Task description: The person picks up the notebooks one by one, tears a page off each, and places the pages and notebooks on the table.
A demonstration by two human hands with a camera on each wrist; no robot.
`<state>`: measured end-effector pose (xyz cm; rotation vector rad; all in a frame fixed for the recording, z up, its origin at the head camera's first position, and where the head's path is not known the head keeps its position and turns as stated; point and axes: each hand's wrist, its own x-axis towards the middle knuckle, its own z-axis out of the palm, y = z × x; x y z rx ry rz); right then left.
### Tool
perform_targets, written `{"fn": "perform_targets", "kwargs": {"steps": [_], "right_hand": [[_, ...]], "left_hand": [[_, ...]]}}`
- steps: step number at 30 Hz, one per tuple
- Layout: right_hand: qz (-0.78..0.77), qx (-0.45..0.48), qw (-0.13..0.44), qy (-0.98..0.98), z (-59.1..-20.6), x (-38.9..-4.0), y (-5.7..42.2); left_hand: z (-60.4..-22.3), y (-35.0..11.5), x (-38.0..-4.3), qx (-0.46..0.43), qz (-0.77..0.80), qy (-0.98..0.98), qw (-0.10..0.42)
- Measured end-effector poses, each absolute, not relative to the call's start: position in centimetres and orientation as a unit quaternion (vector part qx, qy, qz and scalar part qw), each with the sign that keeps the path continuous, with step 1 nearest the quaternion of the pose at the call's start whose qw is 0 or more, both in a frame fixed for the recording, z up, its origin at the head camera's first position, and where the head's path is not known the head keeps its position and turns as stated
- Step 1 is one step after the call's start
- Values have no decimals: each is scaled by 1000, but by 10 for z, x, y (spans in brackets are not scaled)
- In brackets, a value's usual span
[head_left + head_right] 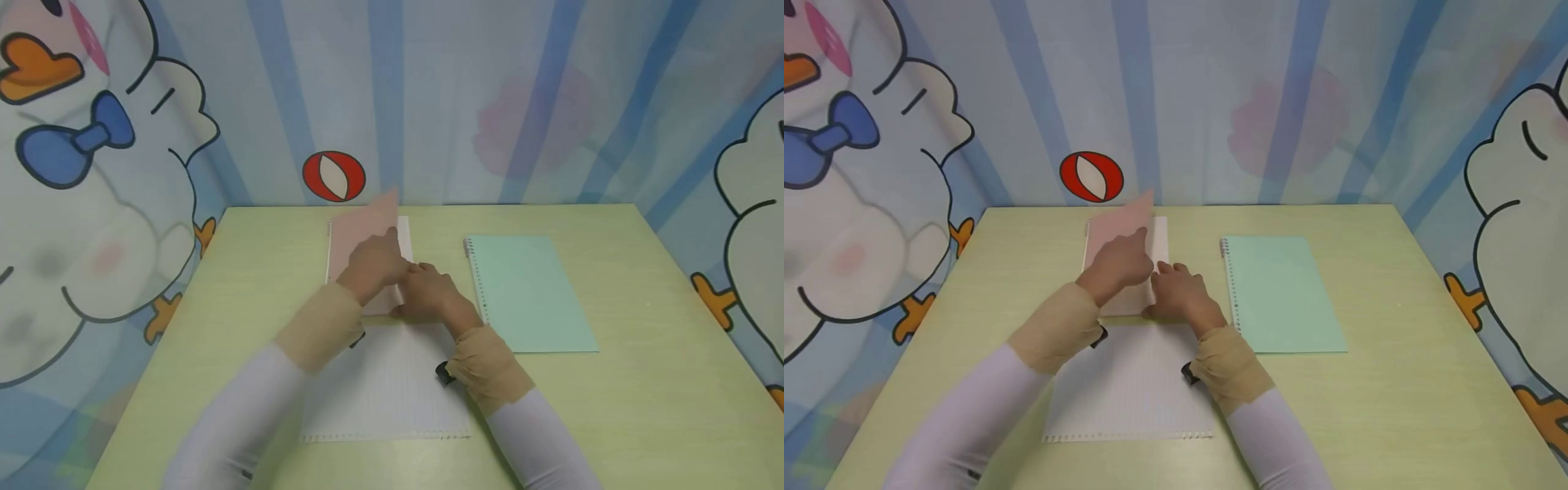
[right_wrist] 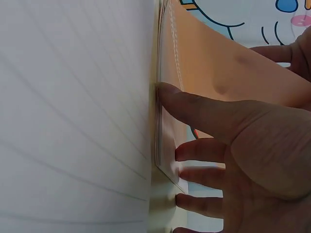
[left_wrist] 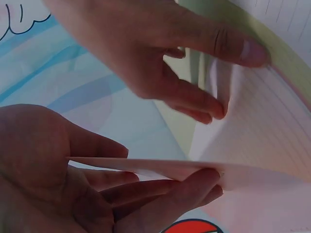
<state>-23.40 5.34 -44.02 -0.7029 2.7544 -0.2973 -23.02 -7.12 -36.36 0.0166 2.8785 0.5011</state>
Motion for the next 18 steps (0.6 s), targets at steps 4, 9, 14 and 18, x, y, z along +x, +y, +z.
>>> {"fn": "perform_targets", "kwargs": {"steps": [4,9,14,18], "right_hand": [[-143,-235,145,950,-440,-234,61],[-152,-265,150,941,-443,-243,72],[-166,-295,143,930,-445,-253,81],[-219,-318,106,916,-449,-262,93]], "left_hand": [[-373,-61,-232,9,149,982,115],[-382,-57,-231,-1,131,984,121],[-392,-58,-231,3,120,986,114],[-402,-59,-230,15,121,986,111]]}}
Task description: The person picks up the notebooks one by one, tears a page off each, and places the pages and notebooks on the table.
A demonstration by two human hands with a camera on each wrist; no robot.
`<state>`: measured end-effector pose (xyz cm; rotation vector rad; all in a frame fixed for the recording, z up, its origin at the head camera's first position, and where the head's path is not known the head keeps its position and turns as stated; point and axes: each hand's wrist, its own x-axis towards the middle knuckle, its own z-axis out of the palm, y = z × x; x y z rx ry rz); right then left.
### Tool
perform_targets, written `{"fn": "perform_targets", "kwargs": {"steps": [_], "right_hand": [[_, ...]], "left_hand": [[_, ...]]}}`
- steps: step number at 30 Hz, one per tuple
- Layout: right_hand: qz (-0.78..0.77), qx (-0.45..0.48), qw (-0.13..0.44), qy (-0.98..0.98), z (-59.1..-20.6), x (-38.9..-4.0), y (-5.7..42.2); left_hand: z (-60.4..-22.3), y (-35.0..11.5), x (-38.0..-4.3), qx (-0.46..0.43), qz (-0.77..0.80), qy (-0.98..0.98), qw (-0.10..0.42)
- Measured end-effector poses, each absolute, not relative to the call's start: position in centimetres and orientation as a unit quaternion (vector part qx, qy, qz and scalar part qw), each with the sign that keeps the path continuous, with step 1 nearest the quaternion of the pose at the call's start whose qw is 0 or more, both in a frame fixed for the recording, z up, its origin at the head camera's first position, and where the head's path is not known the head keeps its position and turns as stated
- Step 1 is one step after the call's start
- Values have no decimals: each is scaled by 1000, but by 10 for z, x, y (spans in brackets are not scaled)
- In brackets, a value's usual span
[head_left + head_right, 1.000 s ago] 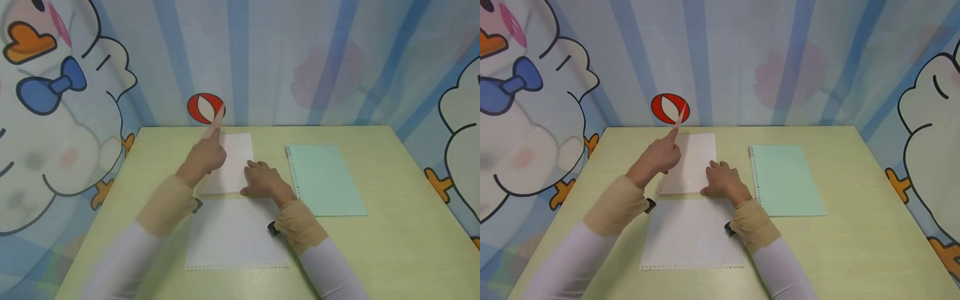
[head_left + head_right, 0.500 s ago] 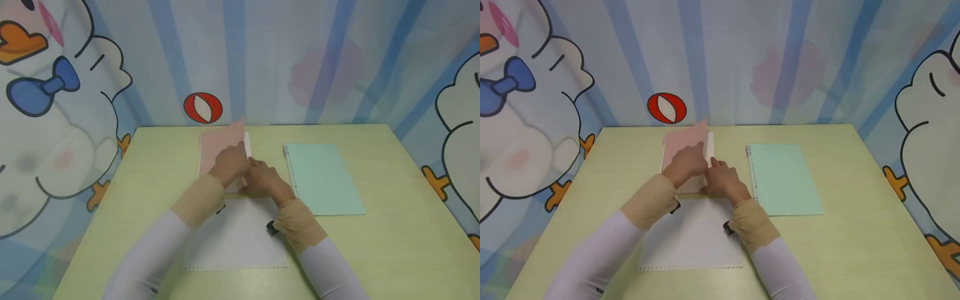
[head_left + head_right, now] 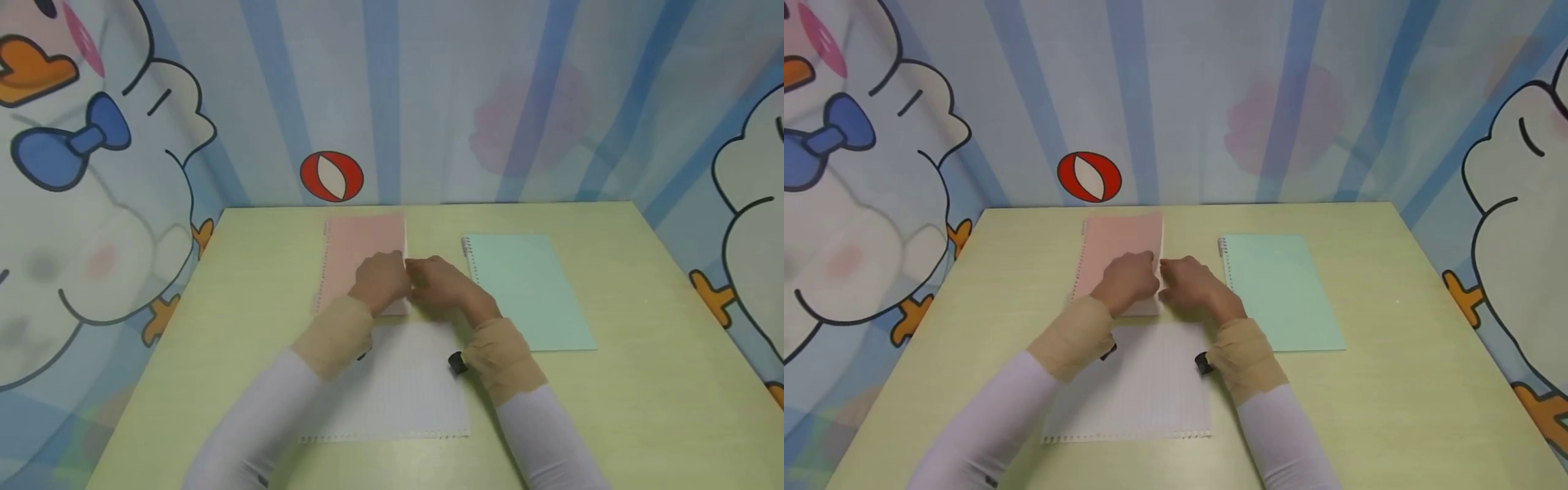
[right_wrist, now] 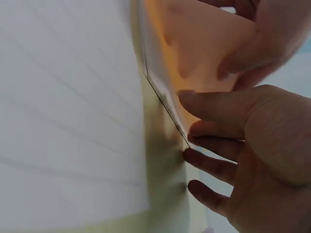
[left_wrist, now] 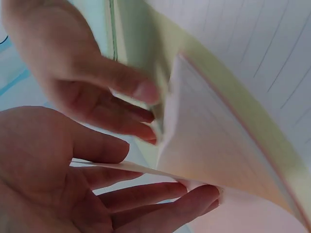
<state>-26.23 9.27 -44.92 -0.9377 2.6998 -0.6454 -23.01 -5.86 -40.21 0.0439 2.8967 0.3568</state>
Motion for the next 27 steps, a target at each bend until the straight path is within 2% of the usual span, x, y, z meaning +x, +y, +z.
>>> {"fn": "perform_targets", "kwargs": {"steps": [7,13,18,24,27], "right_hand": [[-354,-263,75,894,-446,-269,107],[-401,-230,-4,887,-436,-270,105],[-410,-240,-61,878,-431,-272,107],[-416,-223,-75,879,-428,-272,113],[-419,-210,-71,880,-428,-267,116]], "left_hand": [[-416,-54,-231,36,82,990,105],[-422,-44,-224,32,56,991,120],[-426,-35,-214,26,-3,997,79],[-430,-47,-217,21,2,1000,0],[-425,-63,-216,9,78,997,10]]}}
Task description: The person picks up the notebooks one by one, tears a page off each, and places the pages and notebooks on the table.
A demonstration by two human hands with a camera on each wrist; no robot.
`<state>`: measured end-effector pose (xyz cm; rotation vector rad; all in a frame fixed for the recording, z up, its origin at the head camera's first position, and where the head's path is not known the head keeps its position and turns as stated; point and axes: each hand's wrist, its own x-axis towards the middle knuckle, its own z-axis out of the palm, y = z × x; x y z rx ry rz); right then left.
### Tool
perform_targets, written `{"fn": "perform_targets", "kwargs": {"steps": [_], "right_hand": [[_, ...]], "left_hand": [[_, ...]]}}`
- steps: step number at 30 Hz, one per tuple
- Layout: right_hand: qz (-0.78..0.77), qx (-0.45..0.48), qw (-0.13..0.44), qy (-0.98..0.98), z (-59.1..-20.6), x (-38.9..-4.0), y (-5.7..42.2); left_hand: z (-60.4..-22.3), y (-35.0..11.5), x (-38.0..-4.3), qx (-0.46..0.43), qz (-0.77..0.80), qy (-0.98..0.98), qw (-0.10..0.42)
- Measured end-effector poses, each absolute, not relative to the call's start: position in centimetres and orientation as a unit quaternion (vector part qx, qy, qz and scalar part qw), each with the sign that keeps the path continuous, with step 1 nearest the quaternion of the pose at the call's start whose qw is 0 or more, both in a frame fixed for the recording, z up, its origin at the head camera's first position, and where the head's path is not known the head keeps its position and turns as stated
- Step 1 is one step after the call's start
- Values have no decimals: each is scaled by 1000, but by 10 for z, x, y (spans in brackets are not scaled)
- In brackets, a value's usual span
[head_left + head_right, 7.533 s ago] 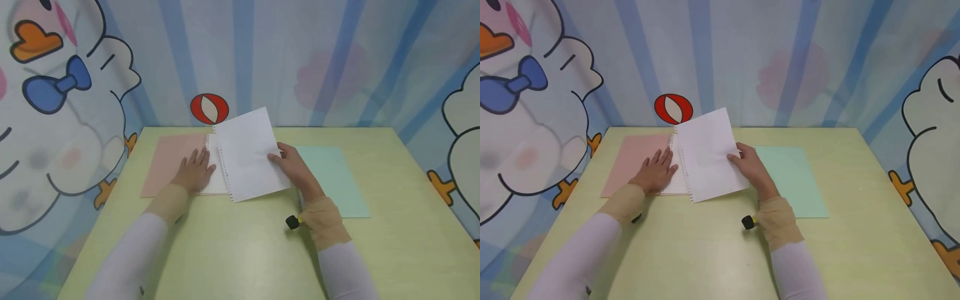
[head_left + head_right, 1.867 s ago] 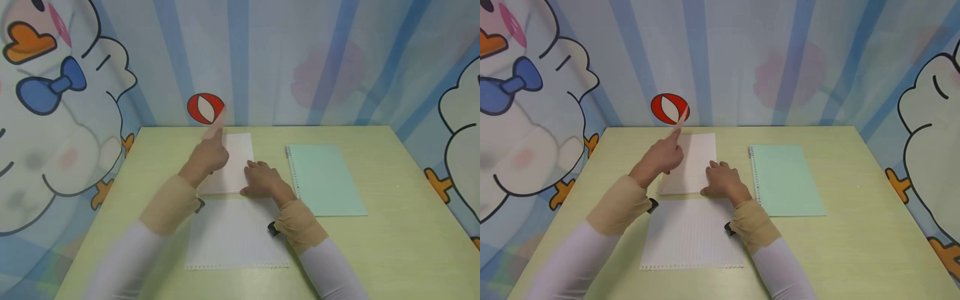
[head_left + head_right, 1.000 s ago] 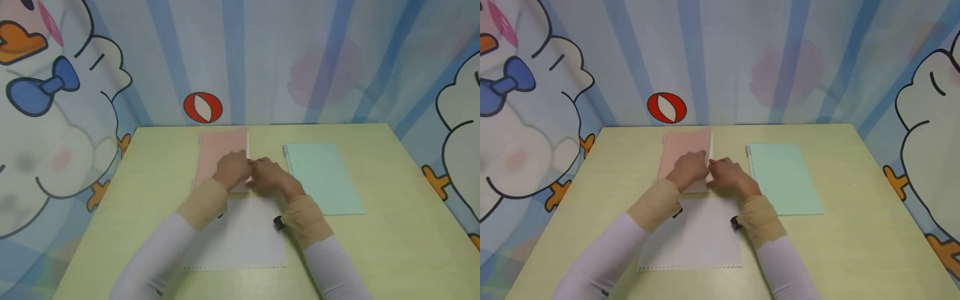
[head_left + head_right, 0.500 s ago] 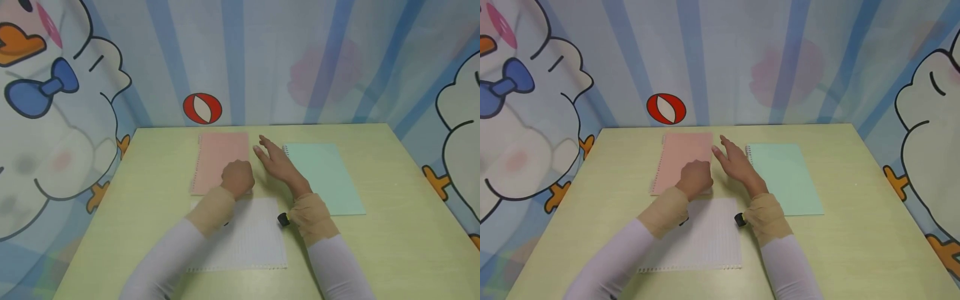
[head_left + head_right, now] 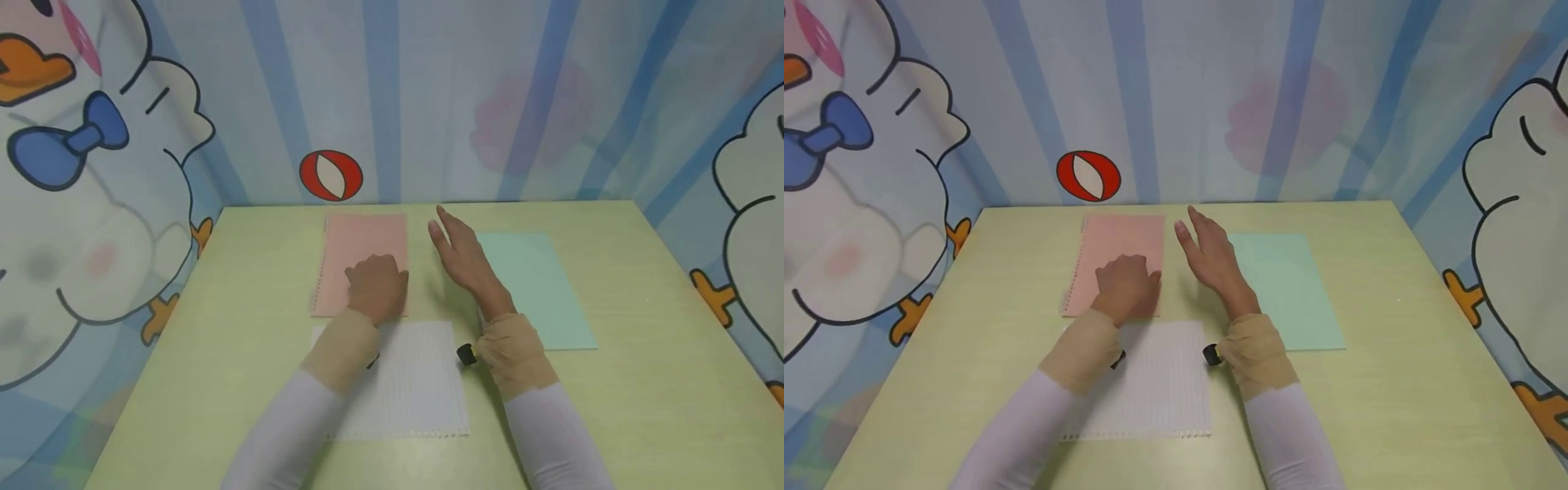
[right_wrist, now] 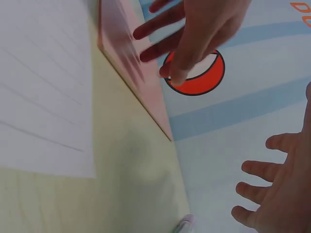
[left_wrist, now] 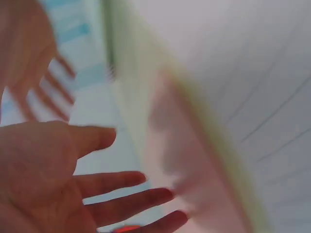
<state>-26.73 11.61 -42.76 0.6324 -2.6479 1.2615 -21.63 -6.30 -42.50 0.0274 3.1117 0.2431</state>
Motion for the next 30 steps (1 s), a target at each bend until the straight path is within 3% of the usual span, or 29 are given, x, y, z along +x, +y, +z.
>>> {"fn": "perform_targets", "kwargs": {"steps": [4,6,8,12,15,20,30], "right_hand": [[413,187,91,-886,-422,-263,122],[396,177,113,-894,-416,-260,126],[367,171,138,-904,-410,-258,131],[279,177,180,-927,-398,-253,144],[214,180,210,-937,-391,-249,157],[152,180,222,-946,-387,-242,170],[132,166,191,-958,-389,-250,182]], "left_hand": [[-409,-83,-215,13,150,987,48],[-398,-92,-214,30,169,984,41],[-387,-100,-214,51,184,982,2],[-369,-117,-217,96,168,973,-127],[-366,-125,-221,110,130,968,-184],[-385,-128,-228,89,88,976,-176],[-403,-138,-238,58,78,983,-153]]}}
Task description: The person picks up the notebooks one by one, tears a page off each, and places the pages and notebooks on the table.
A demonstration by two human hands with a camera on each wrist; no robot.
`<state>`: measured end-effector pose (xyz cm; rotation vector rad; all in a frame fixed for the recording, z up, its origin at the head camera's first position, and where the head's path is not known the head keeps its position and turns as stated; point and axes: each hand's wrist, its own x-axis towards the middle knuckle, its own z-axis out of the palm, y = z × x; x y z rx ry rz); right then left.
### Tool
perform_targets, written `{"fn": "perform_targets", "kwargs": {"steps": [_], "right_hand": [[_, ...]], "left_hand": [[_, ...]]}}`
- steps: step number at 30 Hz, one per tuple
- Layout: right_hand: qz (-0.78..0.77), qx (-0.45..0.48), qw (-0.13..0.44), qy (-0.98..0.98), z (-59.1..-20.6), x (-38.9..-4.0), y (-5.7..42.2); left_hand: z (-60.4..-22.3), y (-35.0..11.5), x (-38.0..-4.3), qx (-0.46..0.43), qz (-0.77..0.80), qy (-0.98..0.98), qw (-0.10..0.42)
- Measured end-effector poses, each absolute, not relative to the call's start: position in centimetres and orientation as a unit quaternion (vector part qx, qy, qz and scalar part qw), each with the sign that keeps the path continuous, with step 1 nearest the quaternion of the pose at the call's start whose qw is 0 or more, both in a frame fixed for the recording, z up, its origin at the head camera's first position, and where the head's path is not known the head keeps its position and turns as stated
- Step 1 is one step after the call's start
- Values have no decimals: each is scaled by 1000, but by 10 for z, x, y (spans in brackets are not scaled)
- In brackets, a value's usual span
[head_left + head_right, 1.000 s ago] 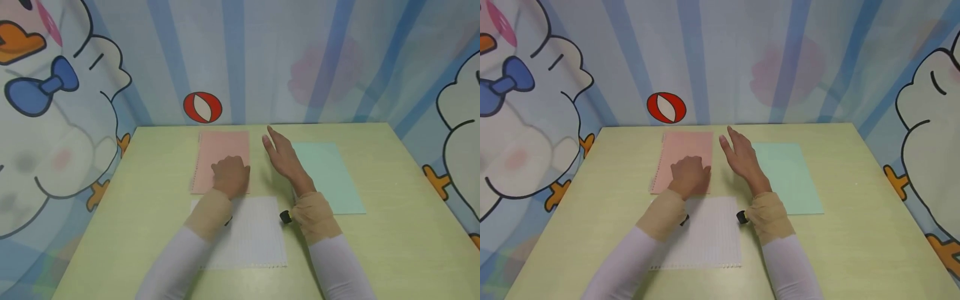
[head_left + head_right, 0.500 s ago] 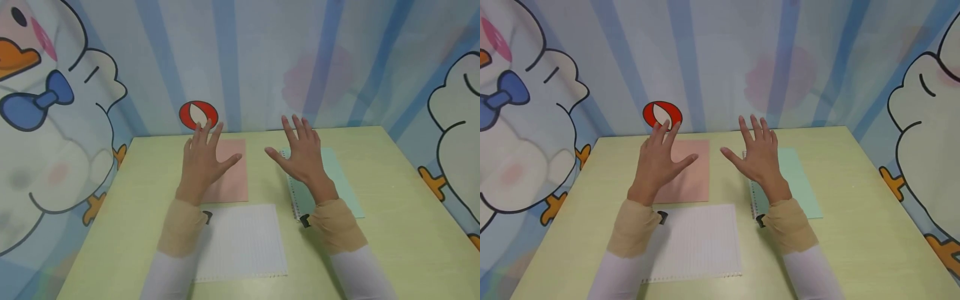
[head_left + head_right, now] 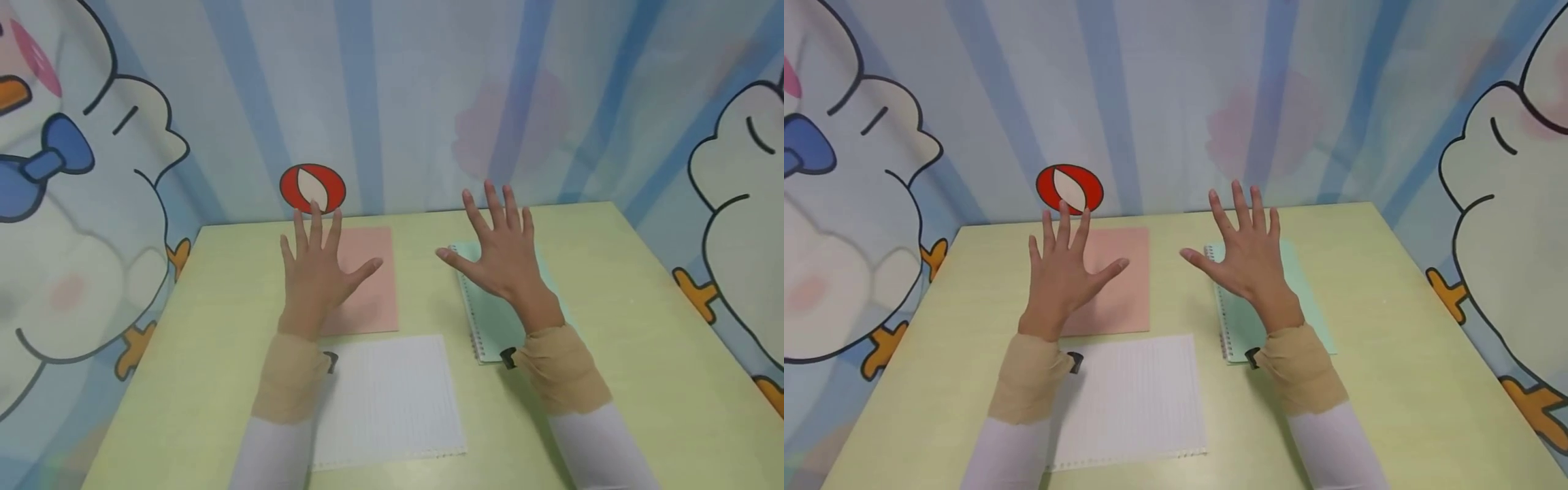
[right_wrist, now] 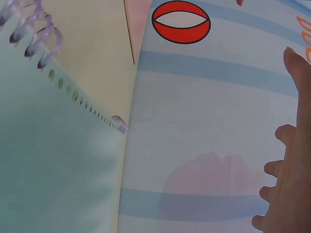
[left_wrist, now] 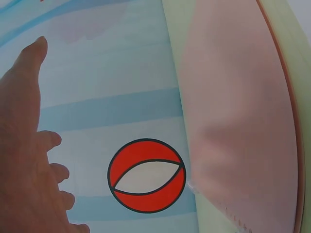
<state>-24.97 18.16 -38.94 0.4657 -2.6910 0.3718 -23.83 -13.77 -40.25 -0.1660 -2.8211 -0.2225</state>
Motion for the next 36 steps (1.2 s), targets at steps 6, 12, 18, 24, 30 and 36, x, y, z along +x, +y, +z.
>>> {"fn": "perform_targets", "kwargs": {"steps": [6,12,18,24,30,36], "right_hand": [[134,161,180,-961,-394,-254,184],[151,162,165,-961,-396,-254,186],[244,183,135,-943,-388,-253,195],[388,174,88,-901,-375,-252,217],[464,93,30,-881,-382,-250,258],[449,52,-116,-884,-401,-252,299]], "left_hand": [[-405,-146,-240,-55,-93,-983,150],[-405,-143,-240,-64,-105,-984,131],[-387,-120,-226,-93,-137,-982,92],[-375,-69,-204,-140,-111,-981,70],[-390,0,-187,-208,-72,-975,23],[-411,62,-182,-226,-38,-972,-56]]}}
